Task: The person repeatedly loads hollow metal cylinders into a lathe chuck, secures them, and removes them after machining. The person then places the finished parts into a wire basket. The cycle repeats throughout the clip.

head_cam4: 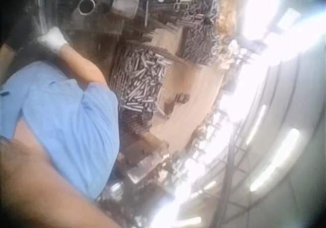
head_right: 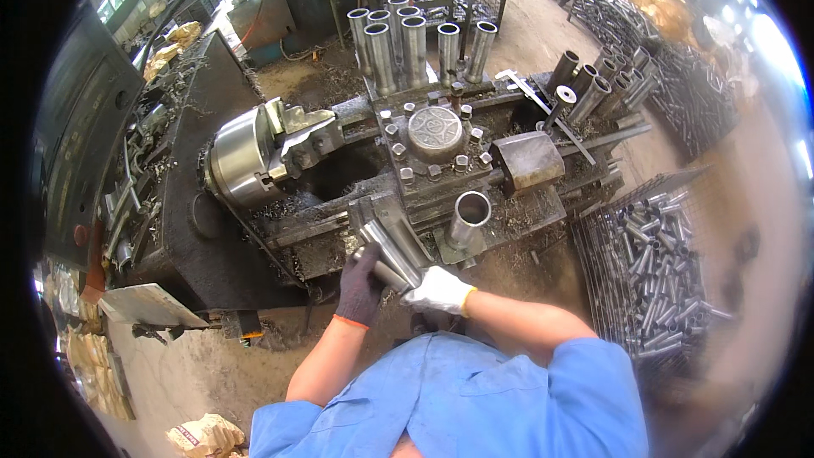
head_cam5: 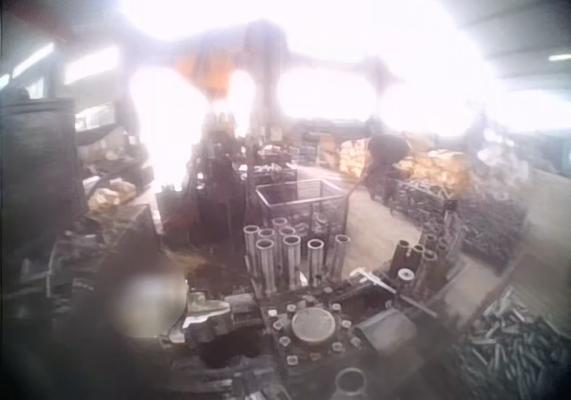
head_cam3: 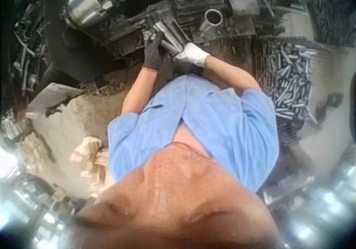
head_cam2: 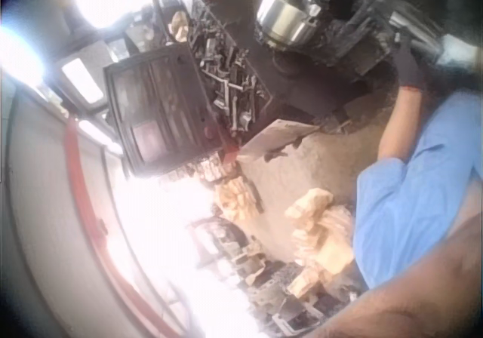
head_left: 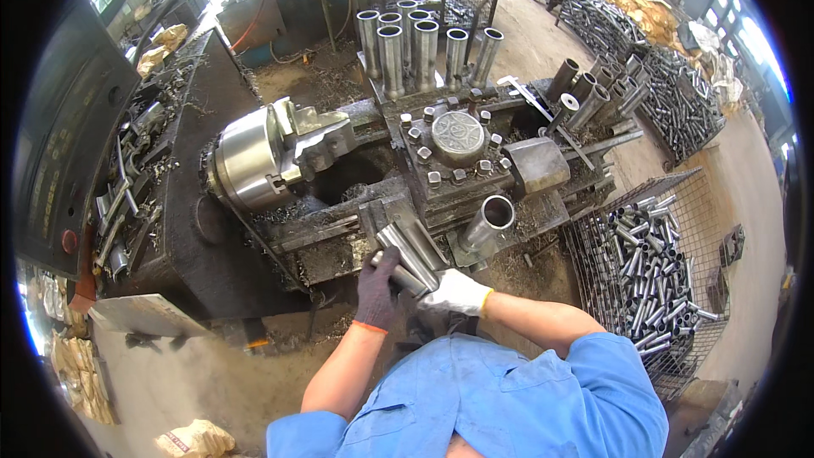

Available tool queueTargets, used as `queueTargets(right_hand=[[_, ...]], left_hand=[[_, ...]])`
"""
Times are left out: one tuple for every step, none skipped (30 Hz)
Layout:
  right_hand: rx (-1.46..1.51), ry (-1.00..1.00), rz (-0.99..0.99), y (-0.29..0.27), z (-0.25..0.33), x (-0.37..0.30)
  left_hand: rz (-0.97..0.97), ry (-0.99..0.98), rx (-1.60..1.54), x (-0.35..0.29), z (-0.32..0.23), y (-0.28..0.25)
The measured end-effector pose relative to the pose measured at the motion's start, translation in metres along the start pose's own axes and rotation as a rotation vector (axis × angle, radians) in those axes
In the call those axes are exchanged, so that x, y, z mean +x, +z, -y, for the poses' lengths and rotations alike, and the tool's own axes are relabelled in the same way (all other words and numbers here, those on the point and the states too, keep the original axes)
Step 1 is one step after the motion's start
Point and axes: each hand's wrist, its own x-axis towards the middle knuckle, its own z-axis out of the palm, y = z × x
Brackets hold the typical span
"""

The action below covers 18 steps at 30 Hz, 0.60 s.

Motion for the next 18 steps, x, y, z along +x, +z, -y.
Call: queueTargets(right_hand=[[0.156, -0.021, 0.040, -0.002, -0.003, -0.003], [0.014, 0.000, 0.076, -0.011, -0.005, -0.009], [0.054, -0.095, 0.075, -0.020, -0.007, -0.021], [0.009, -0.180, 0.039, -0.032, -0.003, -0.030], [-0.052, -0.247, -0.010, -0.046, 0.001, -0.044], [-0.101, -0.222, -0.024, -0.058, 0.007, -0.063], [-0.125, -0.322, -0.059, -0.070, 0.018, -0.077], [-0.260, -0.334, -0.121, -0.086, 0.026, -0.096], [-0.356, -0.343, -0.227, -0.099, 0.035, -0.112], [-0.316, -0.423, -0.351, -0.111, 0.043, -0.122], [-0.328, -0.362, -0.446, -0.123, 0.047, -0.130], [-0.081, -0.413, -0.360, -0.131, 0.050, -0.128], [0.134, -0.382, -0.274, -0.140, 0.050, -0.126], [0.140, -0.424, -0.177, -0.147, 0.048, -0.124], [0.113, -0.597, -0.123, -0.152, 0.045, -0.111], [0.091, -0.517, -0.139, -0.155, 0.039, -0.109], [0.040, -0.444, -0.146, -0.156, 0.034, -0.101], [0.127, -0.473, -0.212, -0.155, 0.030, -0.094]], left_hand=[[0.038, -0.006, -0.100, -0.005, -0.003, -0.005], [0.038, -0.034, -0.203, -0.013, -0.009, -0.010], [0.064, -0.022, -0.267, -0.020, -0.015, -0.011], [0.042, -0.066, -0.268, -0.026, -0.023, -0.011], [0.069, -0.088, -0.273, -0.034, -0.028, -0.008], [0.096, -0.124, -0.210, -0.039, -0.036, -0.004], [0.123, -0.078, -0.091, -0.043, -0.037, 0.006], [0.129, -0.017, 0.062, -0.048, -0.039, 0.016], [0.136, 0.046, 0.208, -0.051, -0.040, 0.027], [0.131, 0.094, 0.297, -0.050, -0.034, 0.041], [0.161, 0.281, 0.505, -0.048, -0.027, 0.057], [0.197, 0.462, 0.721, -0.044, -0.020, 0.071], [0.261, 0.610, 0.921, -0.038, -0.014, 0.085], [0.260, 0.758, 1.032, -0.032, -0.011, 0.095], [0.280, 0.868, 1.134, -0.026, -0.007, 0.104], [0.273, 0.954, 1.240, -0.022, -0.003, 0.110], [0.318, 0.963, 1.171, -0.020, -0.002, 0.113], [0.330, 0.937, 1.112, -0.021, -0.002, 0.113]])
